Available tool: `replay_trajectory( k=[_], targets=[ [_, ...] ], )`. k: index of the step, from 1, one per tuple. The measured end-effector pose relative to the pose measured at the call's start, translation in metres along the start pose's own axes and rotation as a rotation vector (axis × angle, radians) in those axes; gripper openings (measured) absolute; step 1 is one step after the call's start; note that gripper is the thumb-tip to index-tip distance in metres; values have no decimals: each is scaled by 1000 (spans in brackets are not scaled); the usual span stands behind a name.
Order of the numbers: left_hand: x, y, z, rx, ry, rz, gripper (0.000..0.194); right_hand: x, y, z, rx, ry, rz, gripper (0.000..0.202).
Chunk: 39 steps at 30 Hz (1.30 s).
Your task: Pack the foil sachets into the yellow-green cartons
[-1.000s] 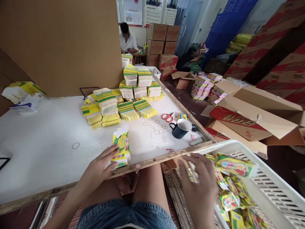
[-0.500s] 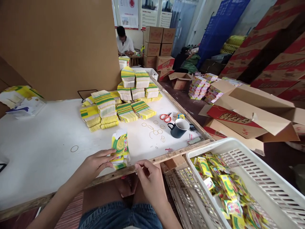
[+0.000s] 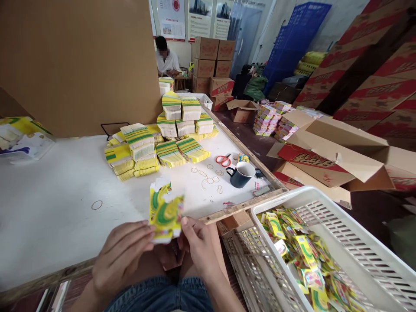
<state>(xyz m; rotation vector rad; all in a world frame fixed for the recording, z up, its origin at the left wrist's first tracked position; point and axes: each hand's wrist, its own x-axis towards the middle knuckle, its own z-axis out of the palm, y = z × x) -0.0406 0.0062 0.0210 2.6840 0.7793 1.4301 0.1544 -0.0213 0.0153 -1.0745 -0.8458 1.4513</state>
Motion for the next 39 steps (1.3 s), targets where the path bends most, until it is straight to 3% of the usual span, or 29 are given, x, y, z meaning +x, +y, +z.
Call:
replay_trajectory(
  k=[2,3,5,7,9,11,13,16,18,20,22,24,26,30,34,39],
  targets=[
    [-4,14,6,-71,-28,60,31,0,-5,-2,43,-14,-2,39],
    [-6,19,9,-128,-17,-2,33,-1,-7,-3,43,-26,-6,37],
    [-9,25,16,-330,74,-294,41,-4,-10,-5,28,-64,-9,34],
    [-9,30,21,-676,157,-713,49,-8,-9,-5,21,-137,17,31],
    [-7,35,23,-1089,133,-1057,54,-13,-4,-2,44,-226,52,31],
    [-4,38,23,-1386,46,-1247,58,-16,3,1,58,-286,74,33],
    [-1,39,22,-1512,7,-1334,57,-17,10,1,15,-308,87,37],
    [0,36,22,-1564,19,-1366,54,-16,13,-7,-224,-158,-1,35],
    [0,34,24,-1590,29,-1393,53,-14,9,-14,-458,49,-161,28],
    [1,35,27,-1606,25,-1429,49,-13,-1,-19,-648,164,-330,24],
    [2,37,30,-1599,37,-1438,43,-12,-12,-19,-768,88,-459,32],
    [2,38,32,-1586,56,-1437,39,-11,-20,-16,-834,-75,-527,40],
    [1,37,34,-1566,78,-1446,36,-10,-22,-13,-857,-142,-539,42],
    [0,35,35,-1425,85,-1441,37,-10,-6,-11,-722,-11,-392,49],
    [1,36,40,-1161,42,-1378,40,-12,15,-6,-557,5,-221,21],
    [-2,36,49,-949,-9,-1290,47,-10,16,-7,-583,129,-251,21]
  ],
)
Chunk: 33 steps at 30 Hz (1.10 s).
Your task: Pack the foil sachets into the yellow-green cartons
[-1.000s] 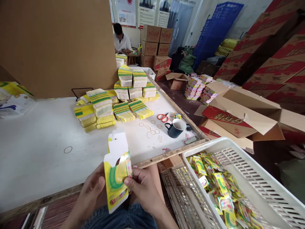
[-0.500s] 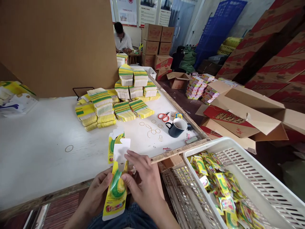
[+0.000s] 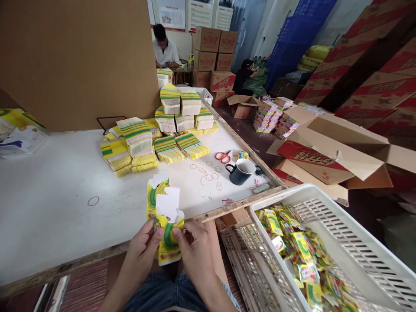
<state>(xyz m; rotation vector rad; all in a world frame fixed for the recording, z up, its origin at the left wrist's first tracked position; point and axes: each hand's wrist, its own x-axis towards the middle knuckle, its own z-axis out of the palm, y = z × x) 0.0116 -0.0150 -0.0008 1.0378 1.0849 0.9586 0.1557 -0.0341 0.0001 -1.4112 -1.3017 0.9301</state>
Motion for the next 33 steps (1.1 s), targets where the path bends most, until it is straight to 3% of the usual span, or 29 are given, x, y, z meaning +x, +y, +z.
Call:
replay_trajectory(
  k=[2,5,10,13,15,17,19,24,28,30,33],
  targets=[
    [0,2,-3,-35,-21,21,61,1,-1,-6,53,2,9,16],
    [-2,11,-9,-88,-129,15,68,2,-3,-16,160,-50,-8,40],
    [-6,23,-19,-107,-363,-114,41,6,-9,-31,74,-241,-76,19],
    [-7,24,-17,-197,-447,-143,28,8,-12,-34,32,-280,-116,29],
    [-7,23,-14,-237,-445,-135,38,9,-13,-33,46,-250,-123,28],
    [-7,22,-11,-264,-427,-143,61,9,-11,-31,94,-176,-102,20],
    [-5,21,-10,-251,-424,-138,71,9,-9,-30,123,-125,-87,30],
    [-1,14,-11,-77,-344,-55,40,11,-9,-38,16,-167,-180,38],
    [-1,10,-9,16,-285,-45,43,12,-15,-40,70,-311,42,32],
    [-1,11,-7,21,-301,-33,45,11,-15,-36,-13,-290,85,31],
    [-1,13,-5,-9,-301,-28,44,11,-12,-28,-200,-177,35,25]
  ],
)
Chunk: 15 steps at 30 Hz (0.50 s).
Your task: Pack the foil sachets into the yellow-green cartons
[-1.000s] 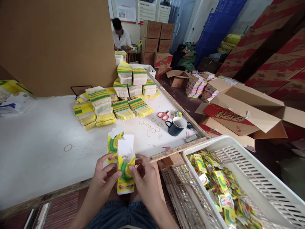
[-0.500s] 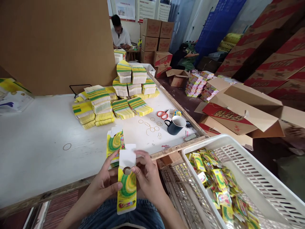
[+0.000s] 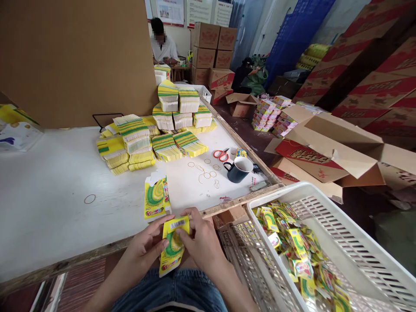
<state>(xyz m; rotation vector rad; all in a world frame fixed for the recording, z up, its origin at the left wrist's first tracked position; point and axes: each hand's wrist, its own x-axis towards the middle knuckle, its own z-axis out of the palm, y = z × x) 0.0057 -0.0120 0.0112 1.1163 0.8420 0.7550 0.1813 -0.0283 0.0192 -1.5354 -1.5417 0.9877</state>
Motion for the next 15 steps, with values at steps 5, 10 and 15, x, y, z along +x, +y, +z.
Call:
replay_trajectory(
  k=[5,10,15],
  targets=[
    [0,4,-2,-178,38,-119,48,-2,7,2,-18,40,-56,31],
    [1,7,7,-163,43,-126,43,-4,14,3,209,130,-68,21],
    [2,14,19,100,41,66,33,-14,11,-10,257,215,-133,13]
  ],
)
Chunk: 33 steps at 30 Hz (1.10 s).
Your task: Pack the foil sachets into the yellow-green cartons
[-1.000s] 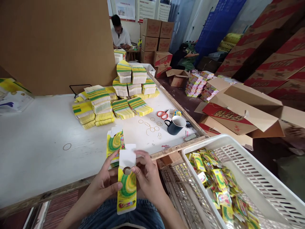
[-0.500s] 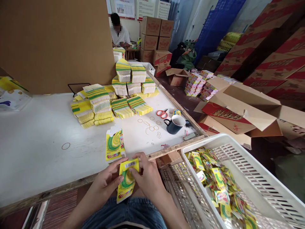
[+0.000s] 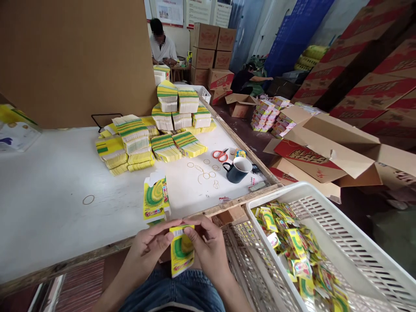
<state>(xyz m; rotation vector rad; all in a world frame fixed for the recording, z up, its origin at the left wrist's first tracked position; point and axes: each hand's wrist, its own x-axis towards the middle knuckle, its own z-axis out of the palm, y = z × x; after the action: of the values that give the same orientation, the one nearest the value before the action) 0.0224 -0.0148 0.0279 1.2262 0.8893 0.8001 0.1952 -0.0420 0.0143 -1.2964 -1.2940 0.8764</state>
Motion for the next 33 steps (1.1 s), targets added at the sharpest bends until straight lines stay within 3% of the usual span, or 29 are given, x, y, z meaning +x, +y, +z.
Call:
replay_trajectory(
  k=[2,4,5,7,10,13,16,18,20,21,24,26,28,30,33],
  targets=[
    [4,0,-9,254,60,113,39,-1,-11,-24,-262,216,-140,12],
    [11,-3,-27,555,166,242,58,1,-22,-54,-606,617,-281,11],
    [16,-6,-38,683,212,286,69,2,-25,-67,-733,759,-306,15],
    [24,-11,-60,861,182,303,65,5,-27,-82,-833,845,-324,22],
    [30,-12,-81,909,155,266,47,7,-16,-70,-673,607,-254,20],
    [24,-3,-84,868,166,299,27,7,-2,-27,-347,334,-8,26],
    [10,6,-71,878,203,505,29,10,1,16,11,79,215,39],
    [0,8,-57,857,108,686,38,13,-2,32,237,-56,292,41],
    [-10,6,-43,790,-19,751,46,15,-6,38,407,-91,324,37],
    [-13,3,-37,728,-27,735,48,16,-7,39,454,-84,329,34],
    [-19,-3,-26,361,233,530,54,12,-7,36,497,-89,344,29],
    [-19,-5,-25,8,299,285,57,6,-5,37,553,-183,364,29],
    [-17,-5,-26,-299,146,25,57,0,-3,41,638,-278,380,29],
    [-14,-5,-28,-499,-29,-147,63,-4,-2,46,695,-331,393,30],
    [-11,-6,-28,-658,-117,-195,70,-5,0,49,674,-366,391,30]
  ],
)
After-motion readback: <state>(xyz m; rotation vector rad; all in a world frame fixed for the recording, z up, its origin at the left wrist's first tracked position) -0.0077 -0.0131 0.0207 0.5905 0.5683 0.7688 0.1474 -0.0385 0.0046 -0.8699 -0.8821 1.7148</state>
